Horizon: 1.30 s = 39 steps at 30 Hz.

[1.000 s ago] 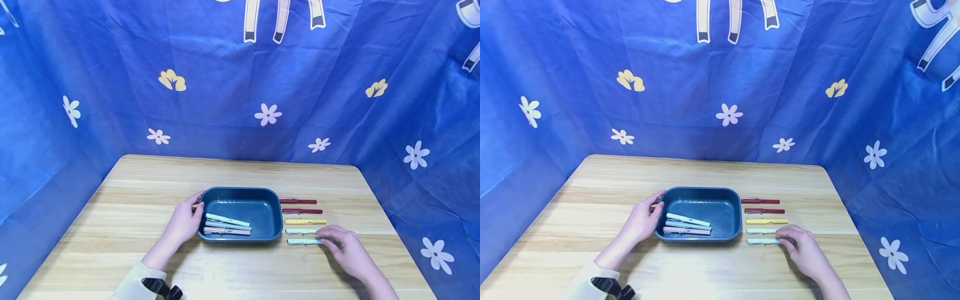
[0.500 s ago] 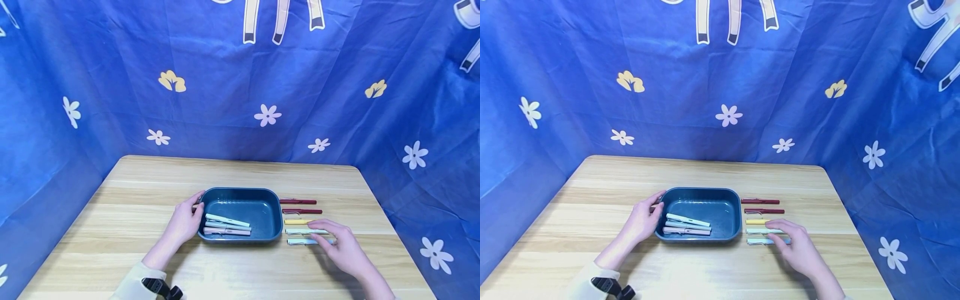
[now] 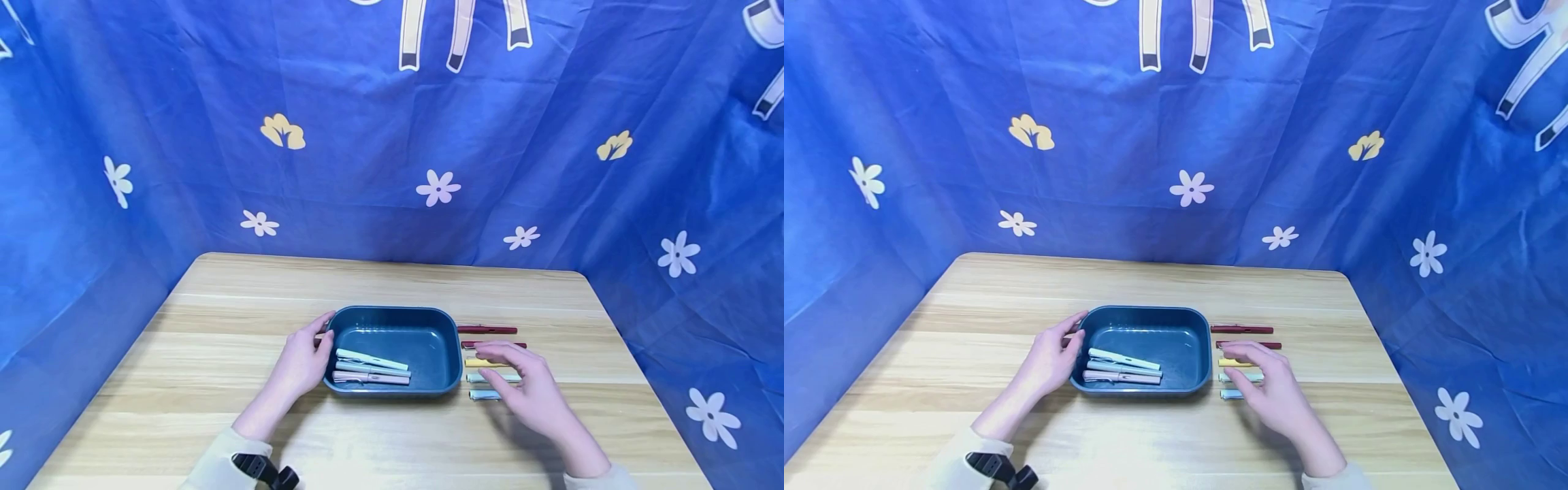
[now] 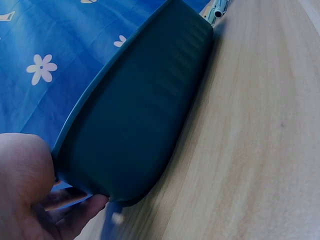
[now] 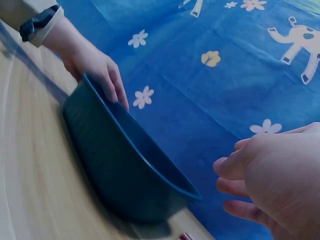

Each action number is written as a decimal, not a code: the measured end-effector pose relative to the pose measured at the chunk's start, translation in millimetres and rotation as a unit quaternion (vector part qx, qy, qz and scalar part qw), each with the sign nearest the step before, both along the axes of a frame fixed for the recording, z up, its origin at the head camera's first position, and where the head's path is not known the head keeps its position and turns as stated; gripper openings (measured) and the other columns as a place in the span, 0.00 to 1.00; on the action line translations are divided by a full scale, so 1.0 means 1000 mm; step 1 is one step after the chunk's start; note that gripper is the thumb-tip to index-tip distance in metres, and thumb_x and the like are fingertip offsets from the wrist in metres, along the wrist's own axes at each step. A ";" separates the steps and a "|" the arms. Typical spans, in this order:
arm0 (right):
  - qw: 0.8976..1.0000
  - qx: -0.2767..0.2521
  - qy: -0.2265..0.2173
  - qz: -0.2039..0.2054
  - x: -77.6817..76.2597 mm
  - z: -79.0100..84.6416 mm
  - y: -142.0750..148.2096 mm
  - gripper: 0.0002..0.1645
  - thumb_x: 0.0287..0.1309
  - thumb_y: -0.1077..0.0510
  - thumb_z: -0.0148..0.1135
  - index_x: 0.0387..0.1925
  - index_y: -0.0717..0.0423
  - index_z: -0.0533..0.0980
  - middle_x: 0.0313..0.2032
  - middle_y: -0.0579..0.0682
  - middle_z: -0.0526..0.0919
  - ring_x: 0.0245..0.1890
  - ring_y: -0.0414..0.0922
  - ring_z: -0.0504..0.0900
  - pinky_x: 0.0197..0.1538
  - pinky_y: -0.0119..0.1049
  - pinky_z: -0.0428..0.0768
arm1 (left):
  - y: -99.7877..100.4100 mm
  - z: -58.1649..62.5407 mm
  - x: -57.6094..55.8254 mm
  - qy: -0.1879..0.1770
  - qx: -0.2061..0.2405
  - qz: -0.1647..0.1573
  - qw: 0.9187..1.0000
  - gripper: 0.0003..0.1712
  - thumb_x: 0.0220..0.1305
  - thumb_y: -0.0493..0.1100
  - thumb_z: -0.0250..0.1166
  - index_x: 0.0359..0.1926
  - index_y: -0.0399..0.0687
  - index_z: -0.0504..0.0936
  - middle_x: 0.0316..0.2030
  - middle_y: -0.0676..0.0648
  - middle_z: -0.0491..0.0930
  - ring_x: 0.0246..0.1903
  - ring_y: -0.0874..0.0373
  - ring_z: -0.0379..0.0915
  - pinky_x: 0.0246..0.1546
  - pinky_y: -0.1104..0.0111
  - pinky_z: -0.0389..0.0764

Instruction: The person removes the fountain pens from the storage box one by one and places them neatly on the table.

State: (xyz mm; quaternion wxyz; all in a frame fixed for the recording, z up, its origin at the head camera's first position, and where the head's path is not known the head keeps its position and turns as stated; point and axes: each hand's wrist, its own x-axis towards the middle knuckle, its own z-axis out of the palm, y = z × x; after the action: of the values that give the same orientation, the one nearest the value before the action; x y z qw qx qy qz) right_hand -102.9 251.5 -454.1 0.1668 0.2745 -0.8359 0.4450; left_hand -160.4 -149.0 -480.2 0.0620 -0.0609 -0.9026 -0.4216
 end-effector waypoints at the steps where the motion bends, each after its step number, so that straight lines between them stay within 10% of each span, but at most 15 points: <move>1: 1.000 -0.009 -0.001 0.006 -0.002 0.001 -0.004 0.25 0.61 0.70 0.75 0.57 0.48 0.84 0.53 0.47 0.88 0.51 0.47 0.88 0.57 0.32 0.83 | 0.000 0.000 0.000 0.000 0.001 0.000 1.000 0.27 0.81 0.40 0.55 0.75 0.40 0.72 0.59 0.33 0.83 0.55 0.41 0.84 0.61 0.44 0.79; 23: 0.985 -0.113 -0.120 0.047 -0.044 0.009 -0.064 0.23 0.66 0.68 0.71 0.60 0.51 0.83 0.54 0.48 0.88 0.55 0.61 0.86 0.56 0.49 0.86 | -0.001 -0.001 0.000 0.002 0.004 -0.001 1.000 0.27 0.80 0.40 0.56 0.75 0.39 0.72 0.58 0.33 0.83 0.54 0.41 0.85 0.61 0.44 0.80; 39: 0.975 -0.081 -0.195 0.070 -0.062 0.006 -0.097 0.22 0.66 0.68 0.71 0.60 0.56 0.82 0.57 0.62 0.85 0.55 0.62 0.85 0.57 0.46 0.85 | -0.001 -0.001 0.000 -0.006 0.008 0.005 1.000 0.27 0.81 0.40 0.55 0.76 0.40 0.72 0.59 0.33 0.83 0.55 0.41 0.84 0.62 0.44 0.79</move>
State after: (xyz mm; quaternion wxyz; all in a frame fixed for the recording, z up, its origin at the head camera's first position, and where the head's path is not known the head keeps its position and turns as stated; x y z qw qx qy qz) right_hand -165.1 154.7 -448.2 -0.0091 0.2261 -0.7924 0.5665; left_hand -160.4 -149.5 -481.3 0.0595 -0.0537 -0.8999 -0.4287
